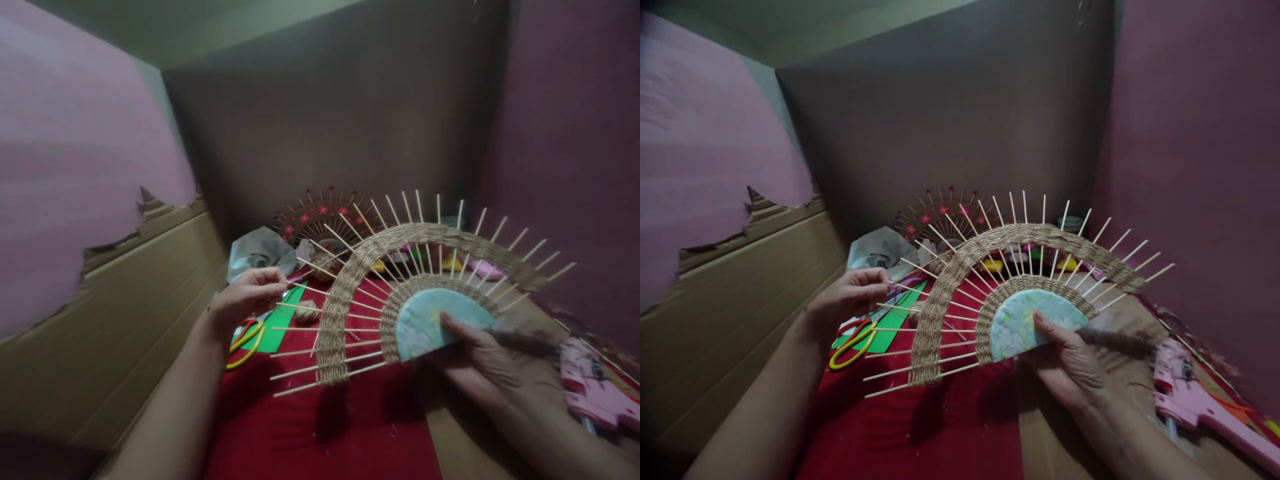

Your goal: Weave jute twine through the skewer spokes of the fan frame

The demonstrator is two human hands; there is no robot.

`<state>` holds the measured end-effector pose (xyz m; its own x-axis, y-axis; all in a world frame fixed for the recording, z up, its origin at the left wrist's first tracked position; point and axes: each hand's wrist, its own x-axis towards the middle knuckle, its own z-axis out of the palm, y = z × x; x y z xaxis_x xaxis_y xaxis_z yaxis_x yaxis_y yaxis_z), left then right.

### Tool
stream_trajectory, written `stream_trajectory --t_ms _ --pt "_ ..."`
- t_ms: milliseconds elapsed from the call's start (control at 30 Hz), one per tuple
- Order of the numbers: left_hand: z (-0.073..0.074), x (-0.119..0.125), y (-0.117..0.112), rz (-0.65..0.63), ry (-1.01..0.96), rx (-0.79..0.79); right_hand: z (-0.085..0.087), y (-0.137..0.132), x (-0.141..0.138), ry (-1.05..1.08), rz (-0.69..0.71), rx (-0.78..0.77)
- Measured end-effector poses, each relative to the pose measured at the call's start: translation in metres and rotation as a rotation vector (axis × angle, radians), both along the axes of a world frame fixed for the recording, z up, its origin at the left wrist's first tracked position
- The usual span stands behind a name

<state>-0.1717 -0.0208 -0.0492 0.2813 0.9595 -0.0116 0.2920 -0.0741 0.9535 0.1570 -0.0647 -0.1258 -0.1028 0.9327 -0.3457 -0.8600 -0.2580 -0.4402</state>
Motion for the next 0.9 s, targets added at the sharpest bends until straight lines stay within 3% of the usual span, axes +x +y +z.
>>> stream_trajectory --t_ms 100,200,567,900 --pt "-0.008 0.003 0.004 -0.074 -0.036 -0.027 -0.001 0.001 0.000 0.015 0.020 0.035" --pt "-0.013 0.013 0.006 -0.200 0.056 -0.069 -0.001 0.001 -0.001 0.028 0.035 0.042" --pt "-0.013 0.033 0.004 -0.557 0.136 0.024 -0.003 -0.002 -0.001 0.028 0.056 0.016" --pt "-0.006 0.043 0.002 -0.651 0.204 0.047 -0.001 -0.001 -0.003 0.016 0.055 0.018"
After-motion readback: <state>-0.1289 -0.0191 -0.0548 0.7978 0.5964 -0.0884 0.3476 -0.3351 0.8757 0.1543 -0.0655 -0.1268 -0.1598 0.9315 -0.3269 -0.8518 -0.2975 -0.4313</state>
